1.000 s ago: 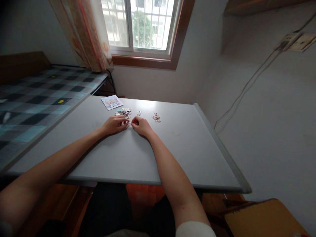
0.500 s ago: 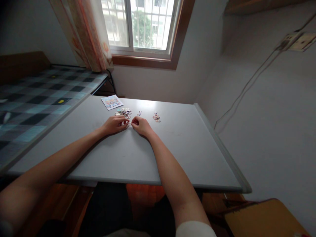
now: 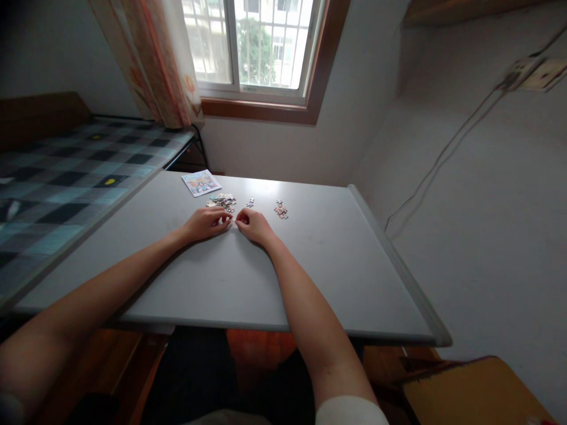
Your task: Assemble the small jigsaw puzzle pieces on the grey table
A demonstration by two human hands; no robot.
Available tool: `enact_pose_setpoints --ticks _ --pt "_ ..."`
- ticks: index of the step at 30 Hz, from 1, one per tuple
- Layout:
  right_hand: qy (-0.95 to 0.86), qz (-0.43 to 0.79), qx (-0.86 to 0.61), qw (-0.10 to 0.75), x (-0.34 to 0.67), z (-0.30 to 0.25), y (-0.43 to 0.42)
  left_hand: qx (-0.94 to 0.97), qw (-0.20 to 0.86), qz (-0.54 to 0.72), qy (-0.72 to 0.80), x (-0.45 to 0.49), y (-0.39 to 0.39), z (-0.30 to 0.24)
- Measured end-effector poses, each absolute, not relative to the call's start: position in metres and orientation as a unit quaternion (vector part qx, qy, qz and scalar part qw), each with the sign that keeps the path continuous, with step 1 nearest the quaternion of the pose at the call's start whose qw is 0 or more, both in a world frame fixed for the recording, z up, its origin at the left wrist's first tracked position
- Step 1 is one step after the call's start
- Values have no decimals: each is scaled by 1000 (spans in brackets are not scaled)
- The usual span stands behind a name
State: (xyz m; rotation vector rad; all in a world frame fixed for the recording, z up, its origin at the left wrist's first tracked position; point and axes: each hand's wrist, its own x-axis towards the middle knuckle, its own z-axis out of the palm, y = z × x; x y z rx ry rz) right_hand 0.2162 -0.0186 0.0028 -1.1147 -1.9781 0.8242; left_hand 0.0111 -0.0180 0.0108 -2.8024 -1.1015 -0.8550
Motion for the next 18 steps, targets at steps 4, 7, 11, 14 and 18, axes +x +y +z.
enact_pose_setpoints --ticks 4,7,11,14,18 --pt "-767 317 -431 355 217 3 -19 -895 5 -273 -353 11 -18 10" --pt "-766 316 -429 359 217 2 -19 -894 3 -271 -355 11 -17 10" --pt "-767 315 -432 356 217 2 -19 -894 1 -269 -358 11 -18 11" --pt "-766 316 -431 356 217 2 -18 -895 2 -267 -357 11 -19 12" --pt "-767 316 -432 355 217 2 -19 -894 3 -268 -357 11 -19 12"
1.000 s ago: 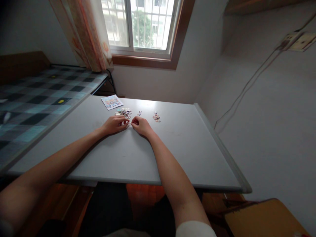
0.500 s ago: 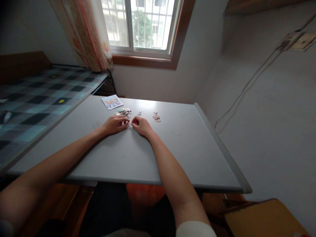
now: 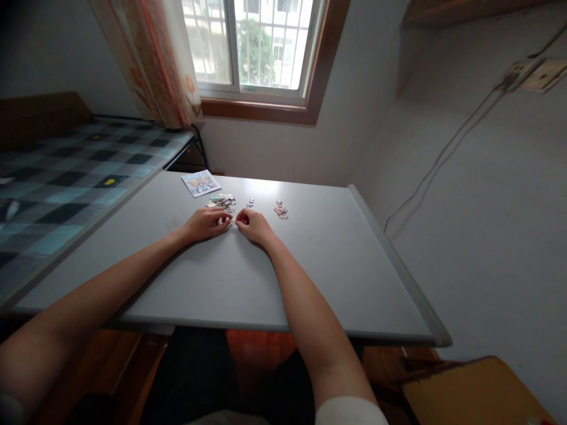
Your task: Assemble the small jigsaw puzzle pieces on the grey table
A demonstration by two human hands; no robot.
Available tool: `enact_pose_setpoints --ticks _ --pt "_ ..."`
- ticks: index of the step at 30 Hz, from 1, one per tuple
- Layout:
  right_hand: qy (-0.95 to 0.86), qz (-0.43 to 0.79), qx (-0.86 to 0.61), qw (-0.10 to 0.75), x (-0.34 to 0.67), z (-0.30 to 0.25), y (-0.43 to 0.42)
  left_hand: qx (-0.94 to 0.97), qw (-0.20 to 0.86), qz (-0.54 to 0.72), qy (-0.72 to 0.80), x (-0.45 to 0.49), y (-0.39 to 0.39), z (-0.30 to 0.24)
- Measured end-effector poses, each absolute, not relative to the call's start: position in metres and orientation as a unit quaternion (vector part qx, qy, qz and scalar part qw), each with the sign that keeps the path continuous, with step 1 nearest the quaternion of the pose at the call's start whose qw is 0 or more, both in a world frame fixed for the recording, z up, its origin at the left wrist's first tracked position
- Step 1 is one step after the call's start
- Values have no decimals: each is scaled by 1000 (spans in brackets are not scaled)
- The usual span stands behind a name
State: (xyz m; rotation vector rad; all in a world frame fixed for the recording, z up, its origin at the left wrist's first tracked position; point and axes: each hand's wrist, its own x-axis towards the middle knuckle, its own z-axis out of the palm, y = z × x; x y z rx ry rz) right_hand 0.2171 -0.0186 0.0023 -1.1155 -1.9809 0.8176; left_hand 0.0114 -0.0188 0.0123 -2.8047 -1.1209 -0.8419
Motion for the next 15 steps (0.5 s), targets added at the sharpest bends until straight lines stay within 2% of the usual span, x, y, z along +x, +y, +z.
enact_pose_setpoints --ticks 15 --pt "-762 318 -439 354 216 4 -20 -895 8 -268 -355 11 -17 10"
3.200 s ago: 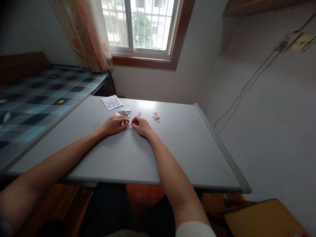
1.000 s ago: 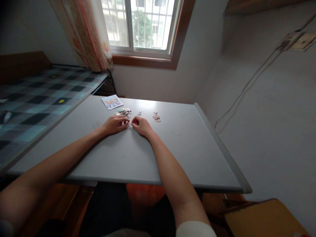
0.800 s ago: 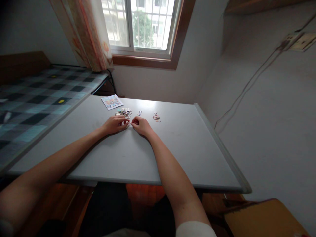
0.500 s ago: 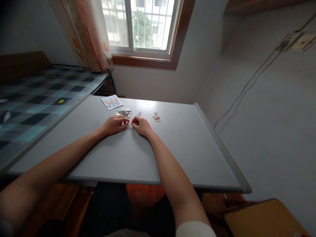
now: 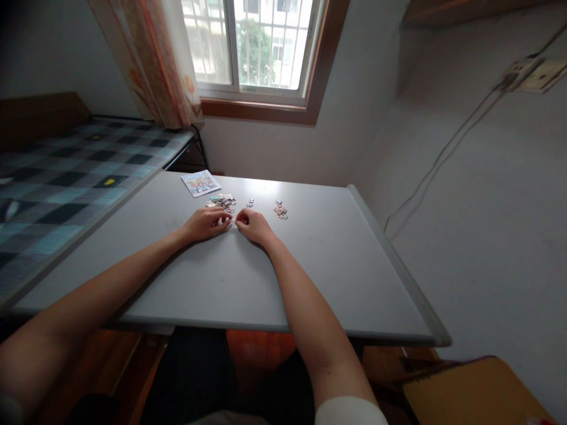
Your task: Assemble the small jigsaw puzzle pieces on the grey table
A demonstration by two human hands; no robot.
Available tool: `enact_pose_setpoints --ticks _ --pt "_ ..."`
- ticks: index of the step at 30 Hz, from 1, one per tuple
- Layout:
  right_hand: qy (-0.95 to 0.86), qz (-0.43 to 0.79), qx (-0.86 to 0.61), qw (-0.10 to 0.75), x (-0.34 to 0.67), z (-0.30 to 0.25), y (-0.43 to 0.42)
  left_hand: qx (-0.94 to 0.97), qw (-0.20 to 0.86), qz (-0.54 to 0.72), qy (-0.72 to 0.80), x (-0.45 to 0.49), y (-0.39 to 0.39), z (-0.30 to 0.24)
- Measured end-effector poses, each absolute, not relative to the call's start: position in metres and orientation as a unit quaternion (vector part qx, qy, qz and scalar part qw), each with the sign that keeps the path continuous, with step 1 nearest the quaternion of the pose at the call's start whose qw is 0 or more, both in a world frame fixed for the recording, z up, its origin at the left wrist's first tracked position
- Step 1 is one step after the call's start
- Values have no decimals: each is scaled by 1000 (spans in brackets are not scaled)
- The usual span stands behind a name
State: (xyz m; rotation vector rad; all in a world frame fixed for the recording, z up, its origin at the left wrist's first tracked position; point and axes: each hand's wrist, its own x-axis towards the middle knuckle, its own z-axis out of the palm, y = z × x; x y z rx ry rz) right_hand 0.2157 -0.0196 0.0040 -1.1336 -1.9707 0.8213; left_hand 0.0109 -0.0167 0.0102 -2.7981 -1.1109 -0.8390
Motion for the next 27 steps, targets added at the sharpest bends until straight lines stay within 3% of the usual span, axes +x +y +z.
enact_pose_setpoints --ticks 27 --pt "-764 318 -434 357 215 4 -19 -894 -3 -264 -362 11 -18 11"
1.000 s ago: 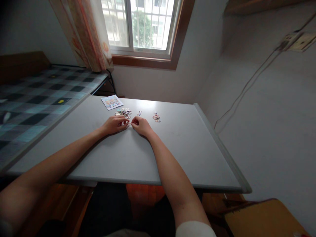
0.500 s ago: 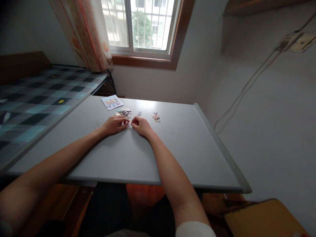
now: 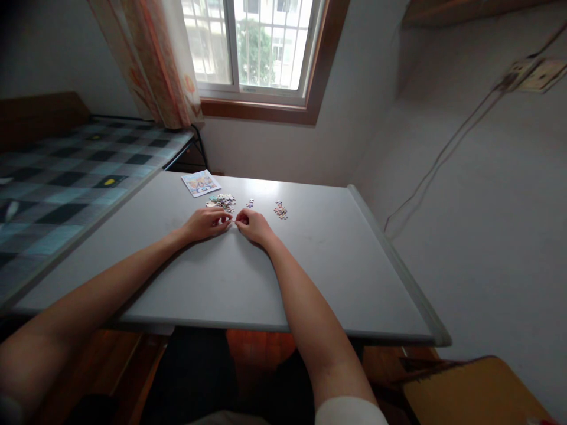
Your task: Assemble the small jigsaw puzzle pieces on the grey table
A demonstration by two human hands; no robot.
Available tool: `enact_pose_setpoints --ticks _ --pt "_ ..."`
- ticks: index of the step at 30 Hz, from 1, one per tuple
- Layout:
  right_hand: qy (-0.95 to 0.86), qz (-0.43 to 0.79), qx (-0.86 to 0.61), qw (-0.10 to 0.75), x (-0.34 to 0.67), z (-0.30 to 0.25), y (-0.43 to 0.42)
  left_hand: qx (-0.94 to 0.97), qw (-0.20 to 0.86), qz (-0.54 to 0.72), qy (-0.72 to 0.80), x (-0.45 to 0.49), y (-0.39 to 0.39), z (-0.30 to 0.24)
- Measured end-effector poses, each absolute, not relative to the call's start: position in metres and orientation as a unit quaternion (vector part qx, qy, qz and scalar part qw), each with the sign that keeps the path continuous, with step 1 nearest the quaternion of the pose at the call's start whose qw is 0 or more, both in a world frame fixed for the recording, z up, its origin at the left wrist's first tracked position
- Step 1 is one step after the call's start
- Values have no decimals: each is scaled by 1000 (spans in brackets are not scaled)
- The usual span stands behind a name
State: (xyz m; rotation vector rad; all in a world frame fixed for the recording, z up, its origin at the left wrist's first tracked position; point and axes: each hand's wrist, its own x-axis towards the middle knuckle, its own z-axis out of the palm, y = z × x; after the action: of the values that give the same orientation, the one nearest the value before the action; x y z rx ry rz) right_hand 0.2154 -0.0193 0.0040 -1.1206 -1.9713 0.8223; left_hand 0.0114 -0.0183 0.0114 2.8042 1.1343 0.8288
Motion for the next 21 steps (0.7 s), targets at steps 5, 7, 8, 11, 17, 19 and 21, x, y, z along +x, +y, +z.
enact_pose_setpoints --ticks 5,7,8,11,17,19,21 --pt "-763 321 -432 359 216 3 -19 894 -2 266 360 11 -18 11" --pt "-762 320 -432 361 216 4 -20 895 -5 266 358 11 -18 11" --pt "-761 320 -433 361 216 4 -20 895 -5 266 357 11 -18 11" --pt "-761 323 -434 357 216 5 -21 896 -3 264 358 11 -18 11" --pt "-761 327 -436 353 216 7 -22 894 -4 264 363 11 -18 11" --pt "-762 324 -436 353 216 6 -21 893 -5 265 363 11 -18 11" --pt "-762 322 -436 354 216 5 -21 893 -8 267 363 11 -18 11"
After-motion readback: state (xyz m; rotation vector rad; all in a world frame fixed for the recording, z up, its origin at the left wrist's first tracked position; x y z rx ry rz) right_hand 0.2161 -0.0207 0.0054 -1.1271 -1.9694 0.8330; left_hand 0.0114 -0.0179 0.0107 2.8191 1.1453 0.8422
